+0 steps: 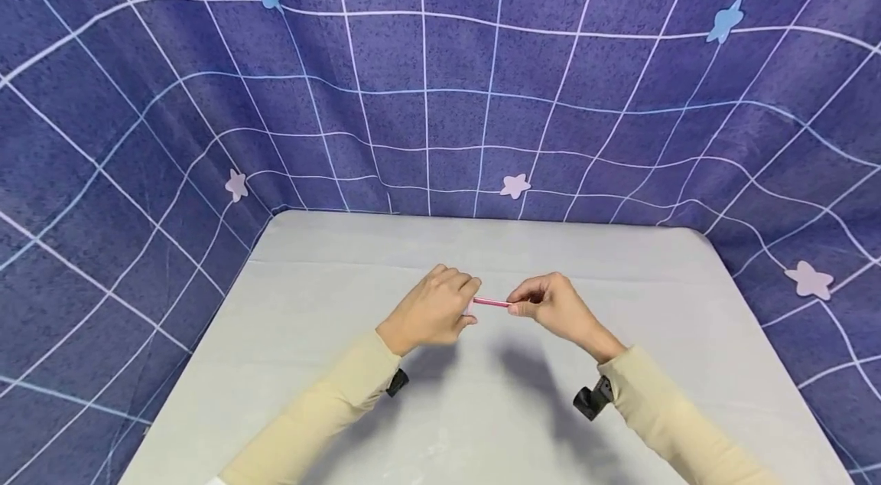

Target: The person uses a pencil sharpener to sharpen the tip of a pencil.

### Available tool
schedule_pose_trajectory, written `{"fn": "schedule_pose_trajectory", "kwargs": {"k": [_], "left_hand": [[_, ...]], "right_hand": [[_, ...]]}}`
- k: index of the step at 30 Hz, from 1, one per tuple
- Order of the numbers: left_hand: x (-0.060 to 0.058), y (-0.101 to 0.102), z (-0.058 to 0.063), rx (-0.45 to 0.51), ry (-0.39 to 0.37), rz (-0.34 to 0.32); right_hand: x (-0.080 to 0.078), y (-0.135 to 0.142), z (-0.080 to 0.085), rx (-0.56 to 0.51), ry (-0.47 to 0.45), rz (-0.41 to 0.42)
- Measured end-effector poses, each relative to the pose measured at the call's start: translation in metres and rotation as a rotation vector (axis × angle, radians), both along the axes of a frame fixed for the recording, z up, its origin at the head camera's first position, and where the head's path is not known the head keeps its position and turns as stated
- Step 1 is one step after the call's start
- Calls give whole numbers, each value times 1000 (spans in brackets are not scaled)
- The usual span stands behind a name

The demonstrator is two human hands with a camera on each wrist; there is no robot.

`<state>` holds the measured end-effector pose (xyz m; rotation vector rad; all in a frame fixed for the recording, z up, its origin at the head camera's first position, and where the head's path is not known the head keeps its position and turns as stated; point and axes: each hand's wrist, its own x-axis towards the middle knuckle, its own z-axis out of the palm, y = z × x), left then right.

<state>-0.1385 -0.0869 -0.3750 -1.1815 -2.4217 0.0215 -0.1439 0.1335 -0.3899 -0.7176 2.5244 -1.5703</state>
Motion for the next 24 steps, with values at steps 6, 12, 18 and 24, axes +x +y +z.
{"fn": "schedule_pose_trajectory", "kwargs": {"k": [6,12,18,24], "left_hand": [[3,4,-12,-3,119,-19],[-4,-1,-12,31,-2,67],[-12,-10,1,171,-182,81],[-16,-6,12,279,-378,81]], "right_hand": [[-11,8,1,-11,-381,93],[-11,1,-2,101,-14,61],[-7,-7,-5,218,545,-80],[-8,-1,-8,196,984,-146]]}}
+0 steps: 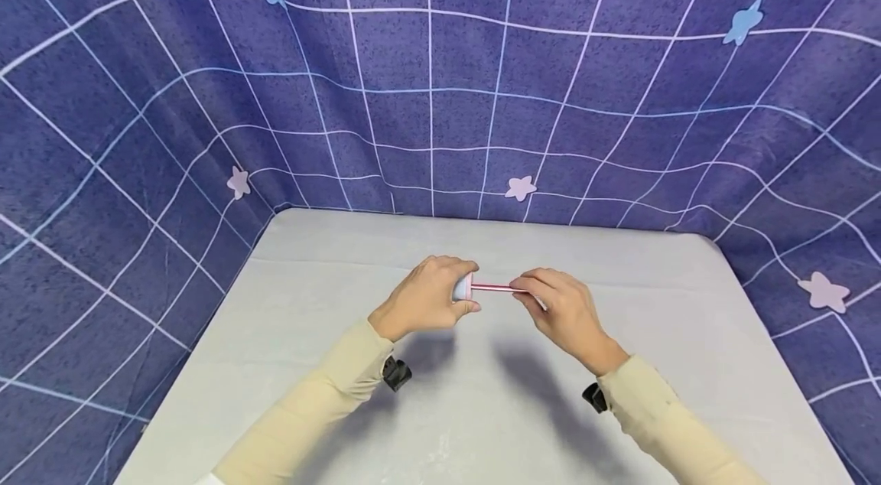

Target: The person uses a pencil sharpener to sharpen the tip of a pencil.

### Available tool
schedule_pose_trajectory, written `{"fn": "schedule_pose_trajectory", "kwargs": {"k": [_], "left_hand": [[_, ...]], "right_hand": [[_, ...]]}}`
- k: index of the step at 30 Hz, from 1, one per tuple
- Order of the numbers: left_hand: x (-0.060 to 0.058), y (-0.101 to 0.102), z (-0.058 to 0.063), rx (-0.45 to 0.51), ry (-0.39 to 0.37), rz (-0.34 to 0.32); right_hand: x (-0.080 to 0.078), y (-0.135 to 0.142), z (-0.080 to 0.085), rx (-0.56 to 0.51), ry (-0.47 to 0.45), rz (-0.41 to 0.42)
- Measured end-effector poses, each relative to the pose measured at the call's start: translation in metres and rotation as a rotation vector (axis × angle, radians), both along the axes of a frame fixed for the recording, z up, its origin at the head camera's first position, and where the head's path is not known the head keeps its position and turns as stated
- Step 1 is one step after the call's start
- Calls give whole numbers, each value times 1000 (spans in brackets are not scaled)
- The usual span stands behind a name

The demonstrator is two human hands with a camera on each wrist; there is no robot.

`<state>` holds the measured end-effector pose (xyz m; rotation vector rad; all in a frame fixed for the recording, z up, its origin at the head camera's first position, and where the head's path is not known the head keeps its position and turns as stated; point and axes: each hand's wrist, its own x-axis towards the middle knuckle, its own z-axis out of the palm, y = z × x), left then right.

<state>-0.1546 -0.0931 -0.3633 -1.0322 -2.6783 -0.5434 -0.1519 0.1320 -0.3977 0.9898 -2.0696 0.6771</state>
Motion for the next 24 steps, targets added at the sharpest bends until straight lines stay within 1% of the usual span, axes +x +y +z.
{"fn": "schedule_pose_trajectory", "kwargs": {"k": [4,6,7,8,10,12,13,14,15,16,17,18,20,22,23,24], "left_hand": [[1,0,4,28,-143,-14],[2,1,7,32,-192,-14],[2,1,8,27,-203,-15],[2,1,8,22,-207,-18],[3,2,9,-1,-196,-31],[4,2,10,-29,-166,-49],[5,2,9,-47,-144,-58],[6,3,9,-68,-115,-66],[7,3,9,-92,-75,-70],[9,3,8,-118,-31,-67],[11,4,8,-148,21,-66],[14,4,8,-185,74,-67],[20,5,5,-260,185,-72],[26,6,1,-316,273,-85],[28,7,-2,-337,307,-96],[31,7,-4,-350,332,-101]], "right_hand": [[2,1,-2,-14,214,-58],[4,1,-2,-14,284,-80],[5,1,-2,-13,304,-78],[6,1,-1,-11,314,-76],[8,1,-1,-16,288,-51],[10,0,-1,-25,227,-17],[11,0,-1,-33,181,2],[12,0,0,-38,122,16],[14,1,0,-45,41,32],[15,1,0,-58,-66,50],[16,1,1,-74,-205,75],[17,2,2,-93,-374,103],[18,4,5,-159,-770,165],[18,6,8,-235,-1140,198],[17,8,9,-250,-1286,205],[16,9,10,-254,-1394,210]]}}
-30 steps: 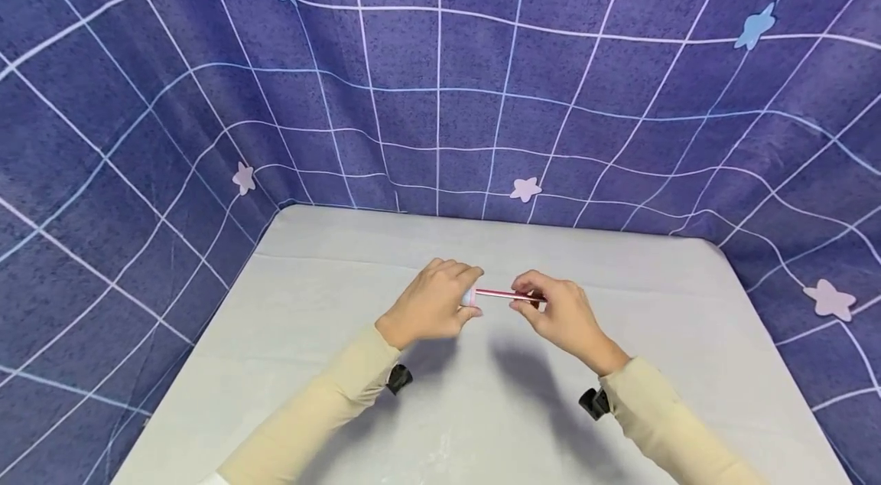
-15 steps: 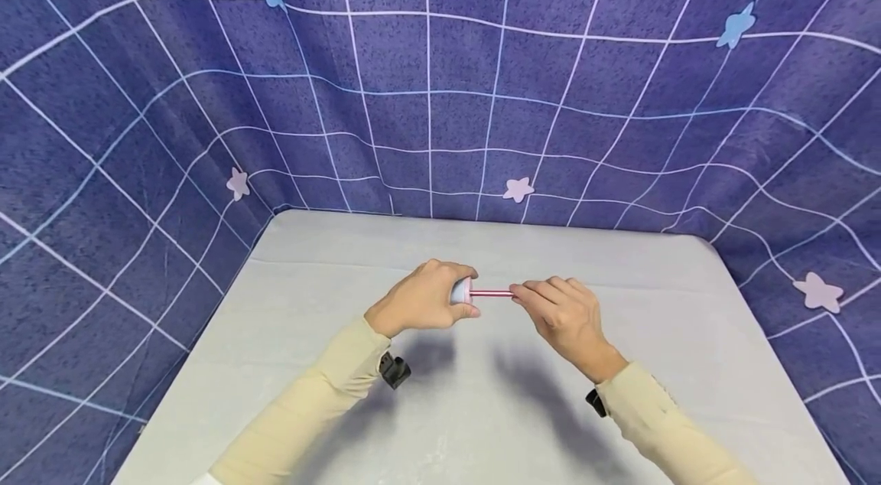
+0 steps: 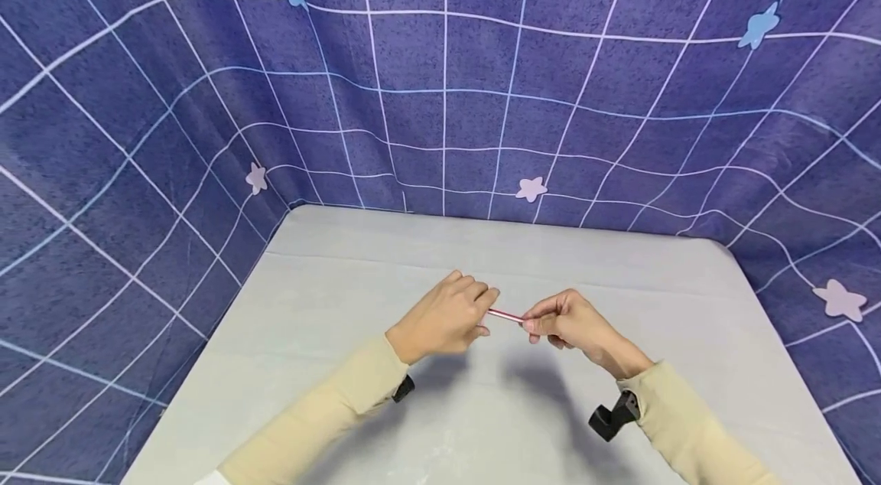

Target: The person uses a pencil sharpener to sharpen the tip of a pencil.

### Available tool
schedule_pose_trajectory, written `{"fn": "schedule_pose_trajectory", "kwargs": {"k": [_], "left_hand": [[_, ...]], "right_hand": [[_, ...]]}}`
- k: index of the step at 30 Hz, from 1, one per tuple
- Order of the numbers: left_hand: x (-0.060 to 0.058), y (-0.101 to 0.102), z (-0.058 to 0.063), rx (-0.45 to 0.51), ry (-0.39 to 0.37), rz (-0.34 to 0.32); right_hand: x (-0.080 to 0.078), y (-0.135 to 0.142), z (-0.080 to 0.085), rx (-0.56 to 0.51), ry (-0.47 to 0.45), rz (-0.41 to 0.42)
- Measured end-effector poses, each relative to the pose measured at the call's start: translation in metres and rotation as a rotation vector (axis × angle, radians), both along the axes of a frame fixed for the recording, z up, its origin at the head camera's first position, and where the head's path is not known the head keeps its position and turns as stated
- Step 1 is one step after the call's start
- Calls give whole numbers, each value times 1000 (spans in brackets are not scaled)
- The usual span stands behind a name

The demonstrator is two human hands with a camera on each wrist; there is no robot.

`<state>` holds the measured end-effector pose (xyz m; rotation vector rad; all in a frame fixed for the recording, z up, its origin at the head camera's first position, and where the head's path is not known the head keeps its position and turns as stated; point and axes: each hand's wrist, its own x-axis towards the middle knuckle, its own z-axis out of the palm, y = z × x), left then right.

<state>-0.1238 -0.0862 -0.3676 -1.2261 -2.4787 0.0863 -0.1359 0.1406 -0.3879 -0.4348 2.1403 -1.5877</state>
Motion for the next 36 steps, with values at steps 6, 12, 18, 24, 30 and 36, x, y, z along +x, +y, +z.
{"fn": "schedule_pose_trajectory", "kwargs": {"k": [6,12,18,24,30,36], "left_hand": [[4,1,-11,11,46,27],[0,0,-12,67,-85,77],[-8,-8,0,160,-262,104],[-12,-10,20,316,-554,136],[-5,-5,3,297,-240,49],[2,1,-26,236,63,-10]], "right_hand": [[-3,-1,-2,48,-62,35],[4,-8,2,139,275,15],[4,-9,-12,212,964,-104],[2,-10,-7,184,1596,-183],[7,-11,-6,156,1368,-226],[9,-6,-5,163,709,-162]]}}
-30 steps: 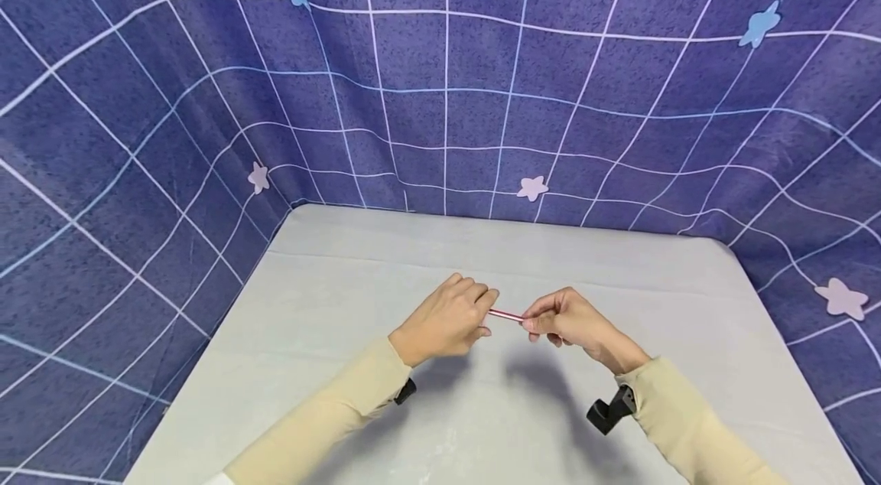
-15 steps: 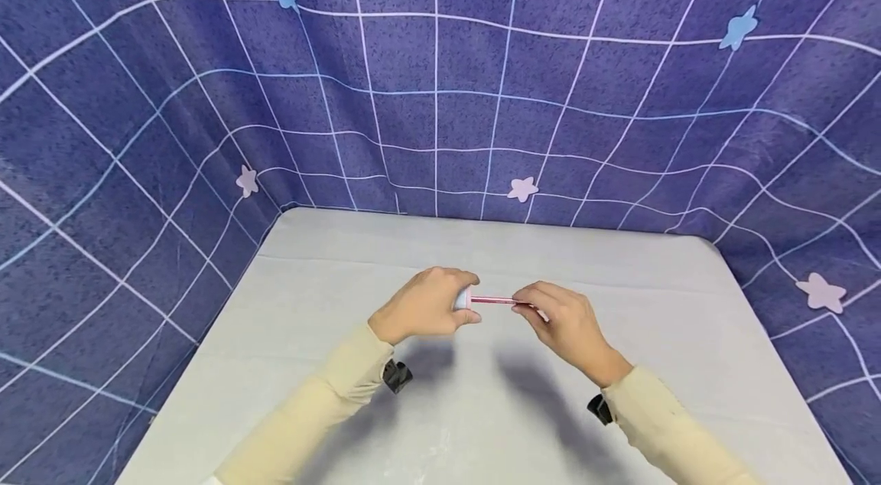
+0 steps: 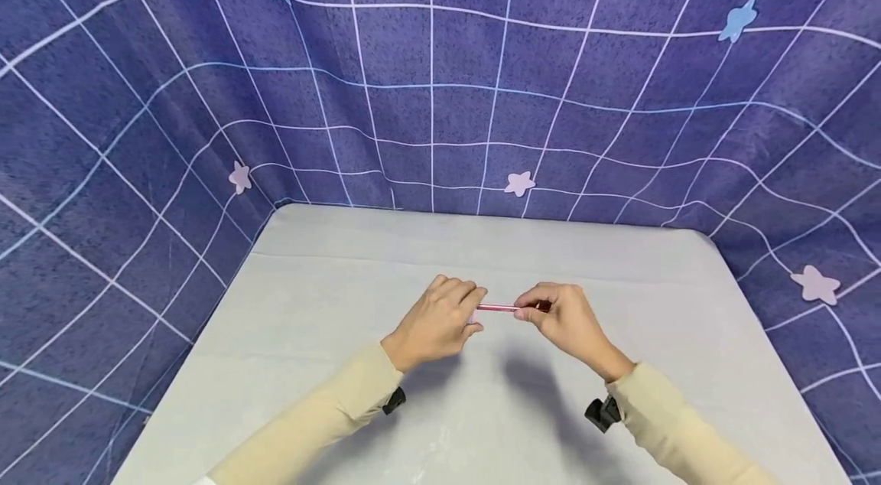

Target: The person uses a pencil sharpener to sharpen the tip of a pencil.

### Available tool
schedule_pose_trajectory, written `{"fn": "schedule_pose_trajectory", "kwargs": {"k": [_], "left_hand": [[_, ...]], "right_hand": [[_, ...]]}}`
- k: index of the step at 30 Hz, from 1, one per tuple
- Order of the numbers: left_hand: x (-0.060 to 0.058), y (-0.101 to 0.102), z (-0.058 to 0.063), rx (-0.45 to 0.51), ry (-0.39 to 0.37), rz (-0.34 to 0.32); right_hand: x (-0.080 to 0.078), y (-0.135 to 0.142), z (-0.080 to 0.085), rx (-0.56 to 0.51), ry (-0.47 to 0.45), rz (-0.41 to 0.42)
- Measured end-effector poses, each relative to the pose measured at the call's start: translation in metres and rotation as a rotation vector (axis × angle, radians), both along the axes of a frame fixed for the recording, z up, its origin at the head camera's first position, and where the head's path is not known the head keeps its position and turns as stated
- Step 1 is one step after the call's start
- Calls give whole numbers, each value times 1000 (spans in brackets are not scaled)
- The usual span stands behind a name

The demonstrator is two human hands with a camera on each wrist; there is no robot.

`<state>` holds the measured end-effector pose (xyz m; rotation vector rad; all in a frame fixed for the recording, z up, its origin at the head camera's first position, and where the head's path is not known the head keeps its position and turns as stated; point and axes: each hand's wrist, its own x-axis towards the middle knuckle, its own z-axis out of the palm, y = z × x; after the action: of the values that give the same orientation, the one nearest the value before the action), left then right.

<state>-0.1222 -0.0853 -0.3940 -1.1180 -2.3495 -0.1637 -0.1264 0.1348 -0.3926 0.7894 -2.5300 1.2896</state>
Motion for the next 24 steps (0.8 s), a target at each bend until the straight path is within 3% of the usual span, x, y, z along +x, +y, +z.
{"fn": "schedule_pose_trajectory", "kwargs": {"k": [5,8,10,12,14,16,24], "left_hand": [[-1,2,-7,-83,156,-24],[0,4,-11,-123,218,-61],[1,4,-14,-139,238,-83],[2,5,-16,-140,233,-96],[1,3,-15,-136,209,-87],[0,1,-13,-126,152,-66],[-10,-9,9,-81,-191,46]], "right_hand": [[-5,2,0,-133,-521,12],[-7,6,-5,-181,-777,35],[-8,10,-8,-169,-873,57],[-9,12,-9,-144,-896,79],[-9,11,-9,-103,-823,102],[-8,7,-9,-53,-672,108],[1,-4,-13,153,217,35]]}}
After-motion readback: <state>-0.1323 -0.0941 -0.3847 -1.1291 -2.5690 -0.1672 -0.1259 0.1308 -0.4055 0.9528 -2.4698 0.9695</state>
